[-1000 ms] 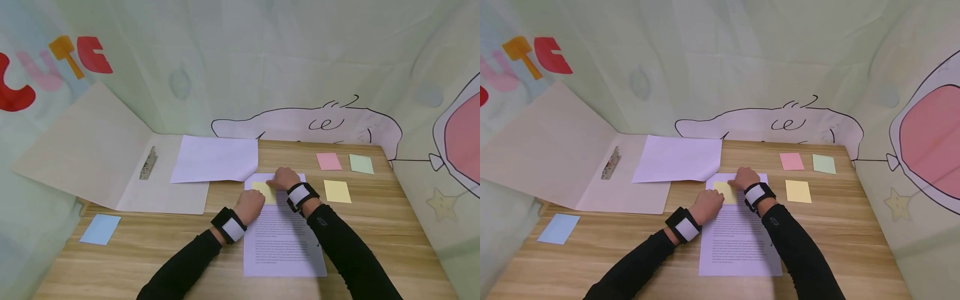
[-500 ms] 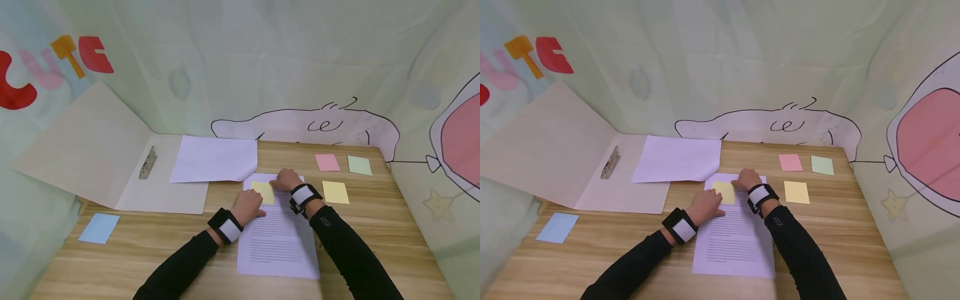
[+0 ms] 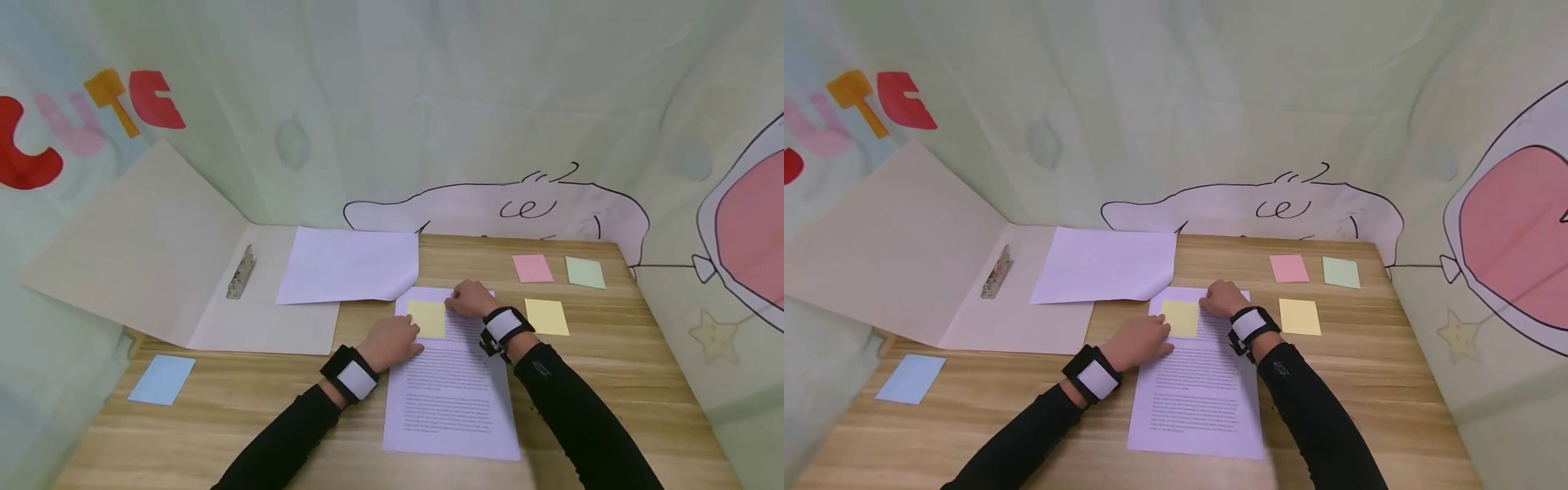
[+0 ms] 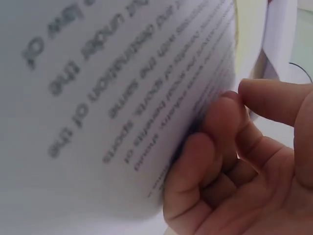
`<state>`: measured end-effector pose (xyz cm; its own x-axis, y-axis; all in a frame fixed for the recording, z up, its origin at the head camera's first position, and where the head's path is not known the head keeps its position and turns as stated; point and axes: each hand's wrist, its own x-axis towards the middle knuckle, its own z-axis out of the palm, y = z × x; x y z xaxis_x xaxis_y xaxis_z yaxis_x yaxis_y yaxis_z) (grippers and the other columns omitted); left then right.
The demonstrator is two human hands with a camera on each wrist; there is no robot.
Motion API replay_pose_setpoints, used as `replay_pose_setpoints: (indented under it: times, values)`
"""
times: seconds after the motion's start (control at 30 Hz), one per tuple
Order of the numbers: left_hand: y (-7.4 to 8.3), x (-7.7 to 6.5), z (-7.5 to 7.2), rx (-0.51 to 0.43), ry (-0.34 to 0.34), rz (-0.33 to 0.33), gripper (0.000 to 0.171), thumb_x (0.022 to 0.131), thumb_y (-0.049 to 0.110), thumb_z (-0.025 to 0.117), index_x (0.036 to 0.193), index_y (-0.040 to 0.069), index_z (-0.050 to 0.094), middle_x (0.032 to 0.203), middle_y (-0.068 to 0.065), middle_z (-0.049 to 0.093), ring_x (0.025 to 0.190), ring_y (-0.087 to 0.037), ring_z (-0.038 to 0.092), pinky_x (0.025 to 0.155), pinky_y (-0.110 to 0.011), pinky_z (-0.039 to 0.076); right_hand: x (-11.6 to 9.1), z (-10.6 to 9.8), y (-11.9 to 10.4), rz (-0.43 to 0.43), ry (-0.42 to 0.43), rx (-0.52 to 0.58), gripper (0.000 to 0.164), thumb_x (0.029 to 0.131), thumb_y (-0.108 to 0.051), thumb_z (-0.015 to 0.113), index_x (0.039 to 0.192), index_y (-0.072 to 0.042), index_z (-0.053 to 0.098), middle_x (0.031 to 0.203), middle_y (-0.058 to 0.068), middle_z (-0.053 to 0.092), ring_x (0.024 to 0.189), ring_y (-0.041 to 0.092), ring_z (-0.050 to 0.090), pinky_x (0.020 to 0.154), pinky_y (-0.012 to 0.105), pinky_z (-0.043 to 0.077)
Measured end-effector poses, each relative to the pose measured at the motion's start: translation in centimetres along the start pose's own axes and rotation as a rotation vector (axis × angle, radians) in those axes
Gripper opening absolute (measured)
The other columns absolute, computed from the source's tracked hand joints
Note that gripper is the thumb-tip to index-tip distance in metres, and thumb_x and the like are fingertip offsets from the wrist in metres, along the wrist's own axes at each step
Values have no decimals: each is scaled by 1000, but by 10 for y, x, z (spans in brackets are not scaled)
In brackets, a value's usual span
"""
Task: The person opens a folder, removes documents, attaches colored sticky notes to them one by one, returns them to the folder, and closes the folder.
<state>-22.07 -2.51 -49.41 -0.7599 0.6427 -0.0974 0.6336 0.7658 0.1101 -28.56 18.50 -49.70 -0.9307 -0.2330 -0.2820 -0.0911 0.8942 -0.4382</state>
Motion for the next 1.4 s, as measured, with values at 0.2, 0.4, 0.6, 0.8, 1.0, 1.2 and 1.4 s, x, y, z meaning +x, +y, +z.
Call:
replay_pose_setpoints:
  times: [0.2, 0.4, 0.6, 0.8, 1.0, 1.2, 1.4]
  values:
    - [-35, -42, -19, -212, 4, -109, 32, 93, 30, 59, 67, 14, 49, 64, 0, 48, 59, -16, 48, 52, -32, 39, -12, -4, 2, -21, 7, 65, 25, 94, -24, 56, 80, -5, 62, 67, 1, 53, 61, 15, 48, 54, 26, 36]
    - [-84, -96, -37, -276, 1, -313, 29, 94, 28, 57, 94, 1, 67, 86, -14, 65, 83, -31, 61, 72, -44, 49, -31, -9, 5, -77, 25, 104, 23, 94, -24, 56, 85, -5, 64, 69, 1, 56, 61, 15, 49, 54, 28, 38]
    - [-135, -147, -43, -292, -10, -500, 37, 94, 28, 54, 103, -6, 66, 94, -19, 66, 81, -32, 62, 70, -47, 49, -53, -12, 12, -77, 24, 101, 22, 94, -25, 56, 91, -5, 65, 74, 2, 57, 65, 16, 50, 56, 29, 40]
    - [-175, -193, -42, -282, 19, -643, 31, 94, 26, 52, 79, 0, 61, 62, -6, 48, 57, -19, 44, 51, -31, 33, -66, -15, 21, -75, 14, 129, 22, 95, -24, 56, 98, -4, 65, 82, 4, 61, 69, 17, 53, 57, 30, 43]
    - [-197, -227, -35, -326, 40, -830, 34, 93, 22, 51, 64, 4, 50, 58, -6, 43, 55, -21, 43, 47, -32, 33, -75, -17, 23, -63, 1, 197, 23, 96, -24, 55, 102, -5, 64, 87, 6, 62, 72, 18, 54, 60, 31, 45]
    - [-207, -238, -28, -267, 135, -957, 25, 88, 12, 49, 75, -6, 58, 70, -21, 53, 64, -32, 52, 46, -41, 40, -81, -20, 31, -20, 13, 246, 24, 97, -24, 54, 104, -3, 63, 89, 8, 62, 77, 20, 57, 63, 31, 45]
    - [-209, -246, -22, -277, 198, -1007, 25, 85, 12, 51, 68, -5, 57, 68, -22, 54, 62, -37, 54, 46, -44, 41, -87, -22, 35, -21, 31, 287, 25, 97, -23, 54, 104, -1, 62, 89, 10, 63, 79, 23, 58, 65, 33, 45]
